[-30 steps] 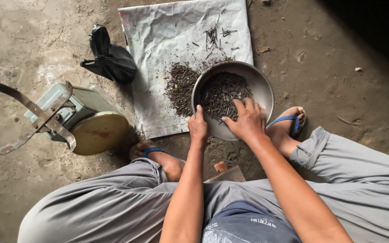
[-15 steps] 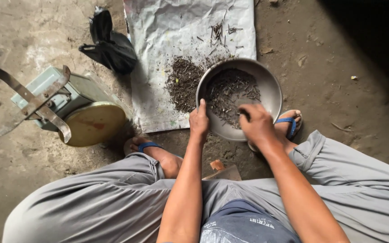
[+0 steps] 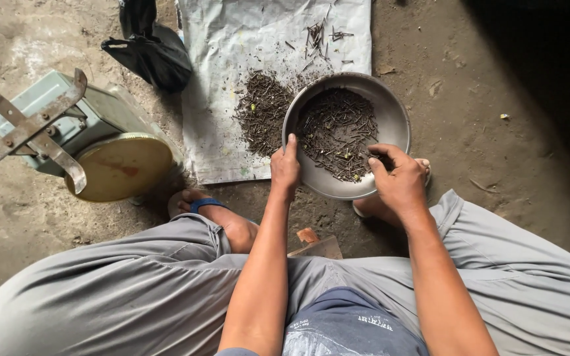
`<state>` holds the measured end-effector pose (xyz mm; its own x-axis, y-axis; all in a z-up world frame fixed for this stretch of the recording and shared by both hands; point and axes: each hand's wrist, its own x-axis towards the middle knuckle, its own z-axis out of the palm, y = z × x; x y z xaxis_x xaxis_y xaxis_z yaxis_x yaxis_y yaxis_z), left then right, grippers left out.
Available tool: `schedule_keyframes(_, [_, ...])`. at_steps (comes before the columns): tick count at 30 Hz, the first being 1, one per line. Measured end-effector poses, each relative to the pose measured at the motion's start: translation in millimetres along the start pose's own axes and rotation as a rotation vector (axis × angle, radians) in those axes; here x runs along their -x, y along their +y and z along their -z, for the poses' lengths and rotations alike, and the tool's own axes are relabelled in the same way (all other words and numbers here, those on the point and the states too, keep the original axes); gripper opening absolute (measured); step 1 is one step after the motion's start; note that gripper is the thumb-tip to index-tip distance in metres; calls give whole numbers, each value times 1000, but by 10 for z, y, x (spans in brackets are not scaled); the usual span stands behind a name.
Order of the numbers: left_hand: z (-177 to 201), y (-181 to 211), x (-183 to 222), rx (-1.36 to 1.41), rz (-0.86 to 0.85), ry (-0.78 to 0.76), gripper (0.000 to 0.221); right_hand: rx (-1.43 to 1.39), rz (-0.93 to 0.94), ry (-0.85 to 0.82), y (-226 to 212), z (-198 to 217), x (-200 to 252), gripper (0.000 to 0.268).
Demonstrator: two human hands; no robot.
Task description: The person sits on the ground and sorts small metal pieces from a metal bowl onto a white sack. They shake the bowl to separate the contents and use their hands to pick and move the metal pieces between the bowl and the sack.
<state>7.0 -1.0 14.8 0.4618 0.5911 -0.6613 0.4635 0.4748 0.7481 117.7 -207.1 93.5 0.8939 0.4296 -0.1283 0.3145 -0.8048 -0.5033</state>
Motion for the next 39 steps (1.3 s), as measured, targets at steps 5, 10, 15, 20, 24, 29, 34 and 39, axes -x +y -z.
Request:
schedule_keyframes(5, [16, 2, 10, -21, -10, -14, 64, -177, -14, 45, -431, 221, 15, 24])
schedule_keyframes(10, [20, 12, 35, -27, -13, -15, 64, -222, 23, 81, -450, 248, 8, 18])
schedule_keyframes(15, [7, 0, 15, -50, -1, -26, 66, -322, -25, 86, -495, 298, 7, 17])
schedule_keyframes(20, [-20, -55, -30, -45, -6, -26, 65, -327, -8, 120, -528, 361, 3, 16])
schedule_keyframes(24, [-25, -64, -37, -40, -4, -27, 65, -331, 14, 155, -521, 366, -6, 13])
schedule_keyframes(29, [-24, -13, -16, -37, 8, -30, 65, -397, 29, 115, -589, 348, -8, 14])
schedule_keyframes(34, [-19, 37, 14, -32, 8, -22, 65, -381, 28, 102, -553, 341, -15, 17])
schedule_keyframes(39, [-36, 17, -14, -32, 20, -39, 65, -274, 41, 27, -500, 240, -40, 31])
